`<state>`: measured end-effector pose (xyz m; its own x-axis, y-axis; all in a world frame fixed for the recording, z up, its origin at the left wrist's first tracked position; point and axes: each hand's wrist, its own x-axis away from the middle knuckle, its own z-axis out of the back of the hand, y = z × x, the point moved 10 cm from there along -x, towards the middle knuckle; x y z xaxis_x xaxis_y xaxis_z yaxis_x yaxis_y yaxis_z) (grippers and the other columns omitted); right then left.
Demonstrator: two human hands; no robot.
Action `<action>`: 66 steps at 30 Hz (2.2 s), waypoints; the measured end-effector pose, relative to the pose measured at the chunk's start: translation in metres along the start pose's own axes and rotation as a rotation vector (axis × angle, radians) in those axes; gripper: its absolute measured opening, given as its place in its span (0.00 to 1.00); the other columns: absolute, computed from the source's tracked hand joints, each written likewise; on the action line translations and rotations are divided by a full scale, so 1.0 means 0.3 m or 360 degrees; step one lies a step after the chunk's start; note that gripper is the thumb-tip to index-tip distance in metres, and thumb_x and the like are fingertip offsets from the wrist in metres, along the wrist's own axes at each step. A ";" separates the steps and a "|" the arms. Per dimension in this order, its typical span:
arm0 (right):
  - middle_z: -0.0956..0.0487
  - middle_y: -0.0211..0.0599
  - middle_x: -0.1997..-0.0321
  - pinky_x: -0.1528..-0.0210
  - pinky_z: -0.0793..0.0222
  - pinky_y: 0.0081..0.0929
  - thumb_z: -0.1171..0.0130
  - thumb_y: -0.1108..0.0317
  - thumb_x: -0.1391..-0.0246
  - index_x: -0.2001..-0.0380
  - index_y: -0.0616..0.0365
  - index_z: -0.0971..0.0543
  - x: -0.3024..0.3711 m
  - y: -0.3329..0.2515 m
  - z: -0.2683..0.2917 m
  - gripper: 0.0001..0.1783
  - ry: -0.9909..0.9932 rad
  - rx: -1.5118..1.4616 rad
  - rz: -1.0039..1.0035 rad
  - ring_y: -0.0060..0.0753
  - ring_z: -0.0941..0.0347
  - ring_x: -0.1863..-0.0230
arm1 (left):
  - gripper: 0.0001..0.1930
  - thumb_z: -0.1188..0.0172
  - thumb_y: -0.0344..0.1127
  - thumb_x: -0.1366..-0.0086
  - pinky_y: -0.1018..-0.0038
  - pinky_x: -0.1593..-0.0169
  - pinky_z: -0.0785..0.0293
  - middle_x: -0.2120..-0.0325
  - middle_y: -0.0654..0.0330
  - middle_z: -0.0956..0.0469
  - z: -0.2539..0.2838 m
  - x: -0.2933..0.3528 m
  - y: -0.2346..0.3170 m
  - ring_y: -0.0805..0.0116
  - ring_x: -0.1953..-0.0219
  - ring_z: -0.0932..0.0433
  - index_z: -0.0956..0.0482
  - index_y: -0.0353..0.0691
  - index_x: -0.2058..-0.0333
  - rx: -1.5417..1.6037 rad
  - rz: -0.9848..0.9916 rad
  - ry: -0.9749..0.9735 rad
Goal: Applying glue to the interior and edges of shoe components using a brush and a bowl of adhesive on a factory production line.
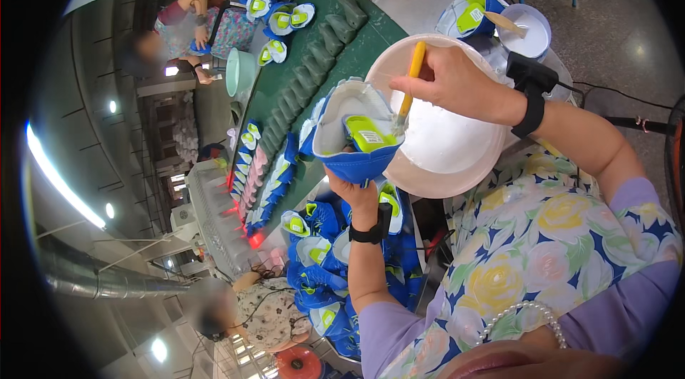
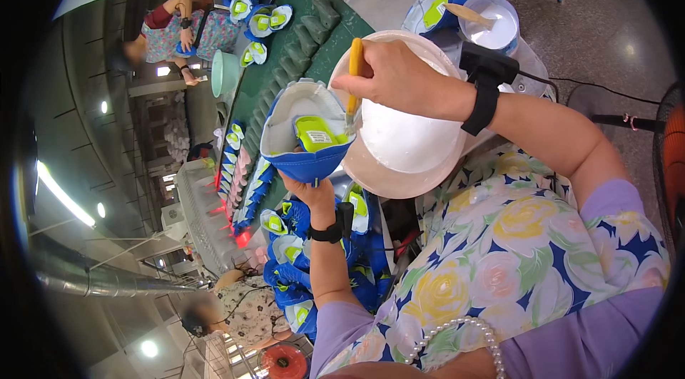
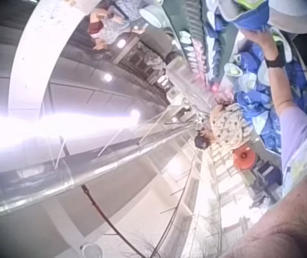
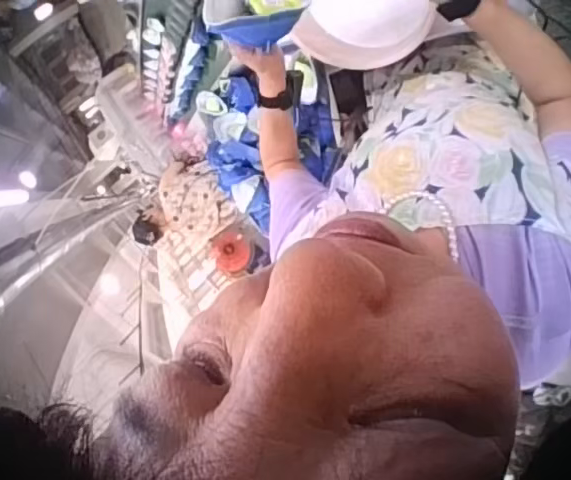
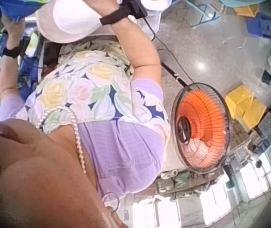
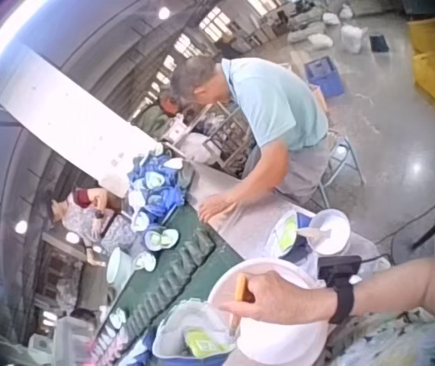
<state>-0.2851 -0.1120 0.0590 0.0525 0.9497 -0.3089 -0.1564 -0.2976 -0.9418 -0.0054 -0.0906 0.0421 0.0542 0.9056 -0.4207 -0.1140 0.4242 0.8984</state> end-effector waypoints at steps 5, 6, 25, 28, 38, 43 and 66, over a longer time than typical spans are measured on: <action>0.23 0.44 0.79 0.75 0.31 0.24 0.38 0.57 0.48 0.71 0.68 0.25 0.022 0.051 -0.045 0.20 -0.0138 -0.0599 -0.0354 0.29 0.25 0.79 | 0.19 0.44 0.29 0.35 0.72 0.46 0.32 0.51 0.55 0.25 -0.006 -0.039 0.087 0.68 0.52 0.26 0.31 0.30 0.47 -0.0156 -0.0249 0.0071; 0.23 0.44 0.79 0.75 0.31 0.24 0.38 0.57 0.48 0.71 0.68 0.25 0.019 0.050 -0.028 0.20 -0.0134 -0.0578 -0.0327 0.29 0.25 0.79 | 0.19 0.44 0.29 0.35 0.72 0.46 0.32 0.51 0.55 0.25 -0.002 -0.052 0.088 0.68 0.52 0.26 0.31 0.30 0.47 -0.0156 -0.0251 0.0077; 0.21 0.35 0.67 0.68 0.29 0.33 0.41 0.61 0.46 0.67 0.54 0.22 0.094 -0.219 0.008 0.09 -0.0332 0.0445 0.1150 0.39 0.23 0.65 | 0.24 0.51 0.51 0.34 0.74 0.78 0.19 0.58 0.53 0.21 -0.306 0.295 -0.226 0.61 0.71 0.18 0.27 0.40 0.48 0.1796 0.2127 -0.0314; 0.22 0.32 0.68 0.66 0.28 0.31 0.41 0.60 0.44 0.64 0.52 0.22 0.116 -0.245 0.017 0.10 -0.0288 -0.0203 0.1082 0.38 0.24 0.65 | 0.25 0.52 0.53 0.34 0.78 0.82 0.24 0.59 0.54 0.20 -0.339 0.333 -0.258 0.65 0.77 0.21 0.28 0.40 0.47 0.1527 0.2189 -0.0068; 0.22 0.41 0.74 0.71 0.30 0.30 0.39 0.64 0.47 0.69 0.58 0.24 0.049 -0.118 -0.058 0.09 -0.0453 0.0021 0.0696 0.41 0.24 0.74 | 0.23 0.51 0.50 0.34 0.84 0.92 0.38 0.58 0.49 0.22 -0.252 0.274 -0.261 0.67 0.82 0.24 0.30 0.38 0.48 0.1734 0.1957 0.0051; 0.23 0.38 0.80 0.73 0.32 0.24 0.39 0.66 0.47 0.70 0.60 0.24 0.006 -0.046 -0.042 0.09 -0.0625 0.0280 0.0275 0.32 0.26 0.79 | 0.22 0.52 0.45 0.31 0.65 0.45 0.27 0.48 0.56 0.26 -0.234 0.174 -0.190 0.61 0.47 0.25 0.32 0.39 0.43 0.1410 0.1434 -0.0191; 0.23 0.38 0.73 0.72 0.32 0.25 0.35 0.64 0.47 0.68 0.61 0.24 -0.077 -0.096 -0.008 0.12 -0.0202 0.0056 0.0449 0.30 0.28 0.77 | 0.27 0.49 0.47 0.32 0.67 0.45 0.27 0.47 0.58 0.27 -0.144 -0.047 -0.141 0.65 0.48 0.25 0.37 0.41 0.39 0.0635 0.1068 -0.0214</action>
<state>-0.2795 -0.1256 0.0929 -0.1209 0.8353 -0.5363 -0.1816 -0.5497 -0.8154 -0.0442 -0.1212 0.0045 0.2222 0.9492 0.2230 0.1980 -0.2678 0.9429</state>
